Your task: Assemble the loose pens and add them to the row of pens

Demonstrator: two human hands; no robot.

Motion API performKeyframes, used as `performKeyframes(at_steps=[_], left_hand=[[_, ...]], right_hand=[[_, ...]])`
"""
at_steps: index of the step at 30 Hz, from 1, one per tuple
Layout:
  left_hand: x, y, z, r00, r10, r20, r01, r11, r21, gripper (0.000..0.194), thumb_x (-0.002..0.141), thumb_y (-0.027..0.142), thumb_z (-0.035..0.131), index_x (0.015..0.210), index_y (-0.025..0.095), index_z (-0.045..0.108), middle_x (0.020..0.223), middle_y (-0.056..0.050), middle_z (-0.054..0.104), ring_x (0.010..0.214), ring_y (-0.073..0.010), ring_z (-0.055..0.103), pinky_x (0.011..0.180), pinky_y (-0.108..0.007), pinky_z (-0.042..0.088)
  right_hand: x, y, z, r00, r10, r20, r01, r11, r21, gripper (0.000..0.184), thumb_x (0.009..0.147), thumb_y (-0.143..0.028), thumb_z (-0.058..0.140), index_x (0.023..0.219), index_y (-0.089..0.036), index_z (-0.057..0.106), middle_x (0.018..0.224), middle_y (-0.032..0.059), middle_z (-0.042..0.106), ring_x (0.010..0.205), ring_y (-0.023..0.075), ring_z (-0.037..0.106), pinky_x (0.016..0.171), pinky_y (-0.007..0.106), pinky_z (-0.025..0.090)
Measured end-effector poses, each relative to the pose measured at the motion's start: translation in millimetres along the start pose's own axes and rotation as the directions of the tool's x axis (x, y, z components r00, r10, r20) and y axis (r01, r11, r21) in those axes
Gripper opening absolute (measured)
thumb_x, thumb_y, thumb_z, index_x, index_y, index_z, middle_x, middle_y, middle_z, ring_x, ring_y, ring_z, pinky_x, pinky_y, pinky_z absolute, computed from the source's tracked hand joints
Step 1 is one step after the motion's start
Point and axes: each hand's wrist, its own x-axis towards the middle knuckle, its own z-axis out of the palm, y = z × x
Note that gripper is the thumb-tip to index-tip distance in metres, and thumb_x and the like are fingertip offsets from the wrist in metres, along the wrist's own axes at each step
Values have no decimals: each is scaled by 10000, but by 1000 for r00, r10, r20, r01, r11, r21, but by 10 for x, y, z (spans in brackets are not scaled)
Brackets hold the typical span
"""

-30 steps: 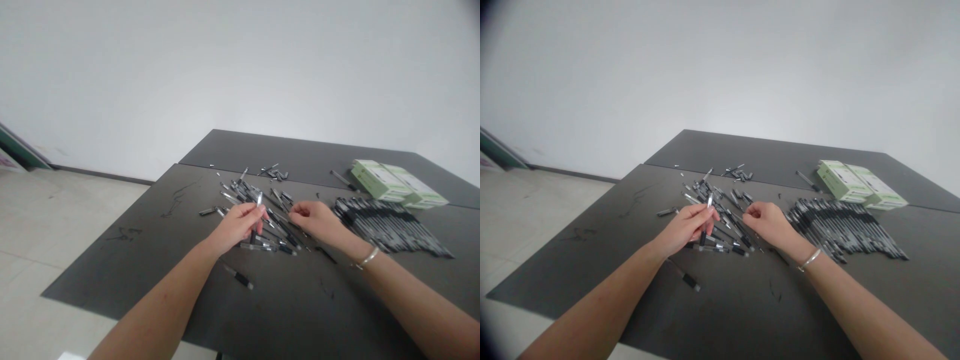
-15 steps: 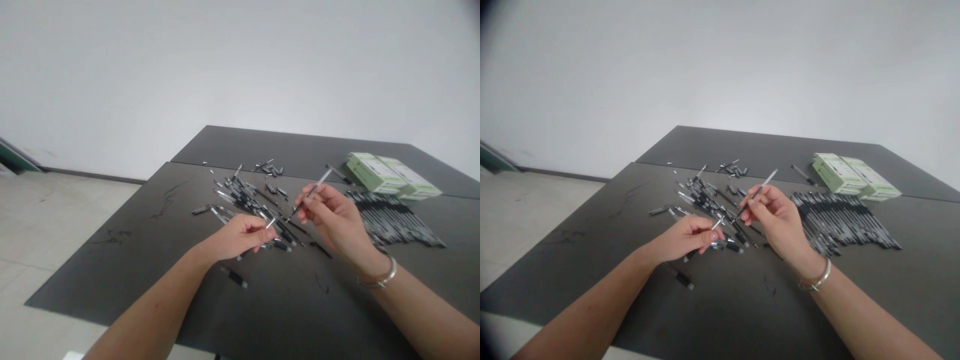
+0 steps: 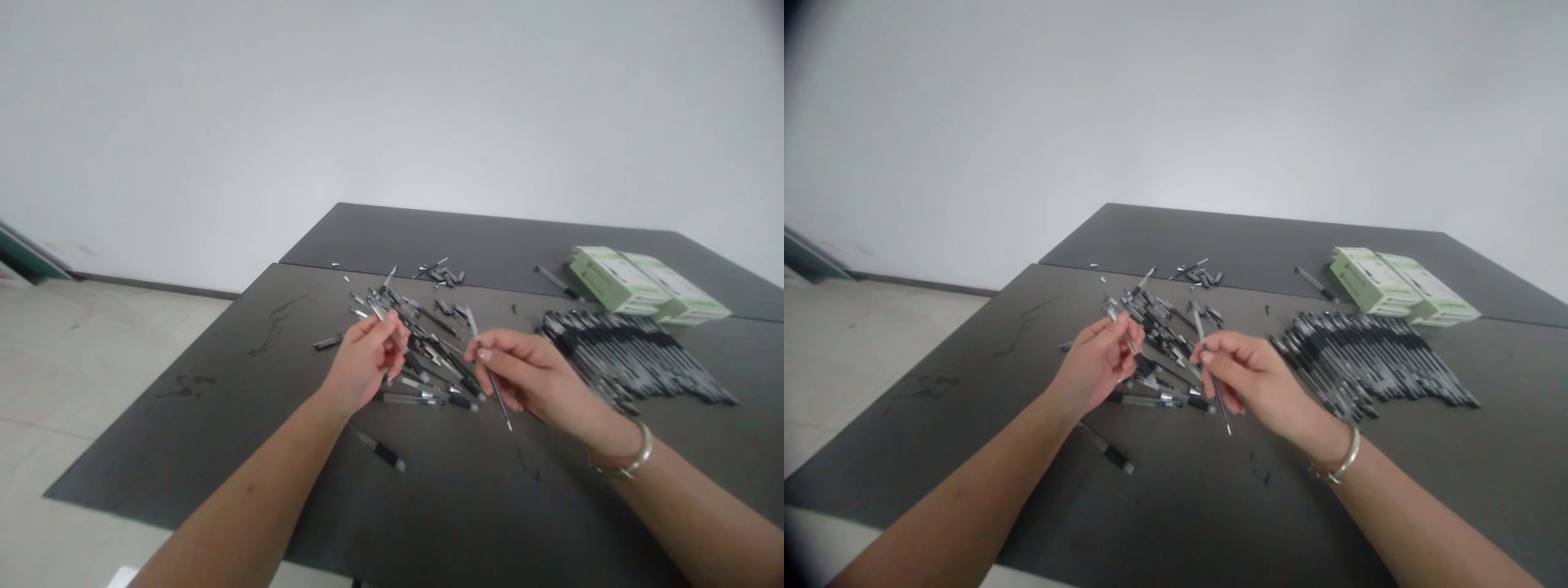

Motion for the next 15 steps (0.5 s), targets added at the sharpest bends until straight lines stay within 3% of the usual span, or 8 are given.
performKeyframes(at_steps=[2, 5, 15], left_hand=[[19, 28, 0, 999, 4, -49, -7, 998, -62, 287, 810, 384, 629, 691, 138, 542, 631, 20, 526, 392, -32, 419, 346, -151, 298], [29, 50, -4, 997, -2, -74, -7, 993, -117, 280, 808, 388, 634, 727, 142, 529, 653, 18, 540, 391, -28, 422, 344, -143, 295], [26, 48, 19, 998, -28, -65, 19, 990, -140, 278, 819, 386, 624, 728, 144, 520, 648, 14, 556, 388, -29, 425, 345, -144, 302]], right_hand=[[-18, 12, 13, 987, 71, 146, -61, 996, -71, 223, 887, -363, 537, 883, -149, 596, 598, -25, 572, 379, 33, 391, 357, 158, 276], [-35, 25, 40, 953, 141, 268, -102, 982, -156, 170, 884, -300, 526, 865, -146, 595, 578, -41, 556, 366, 24, 359, 361, 149, 264], [-30, -24, 140, 922, 203, 329, -122, 960, -253, 131, 861, -252, 530, 850, -153, 615, 550, -52, 521, 386, 34, 354, 379, 145, 276]])
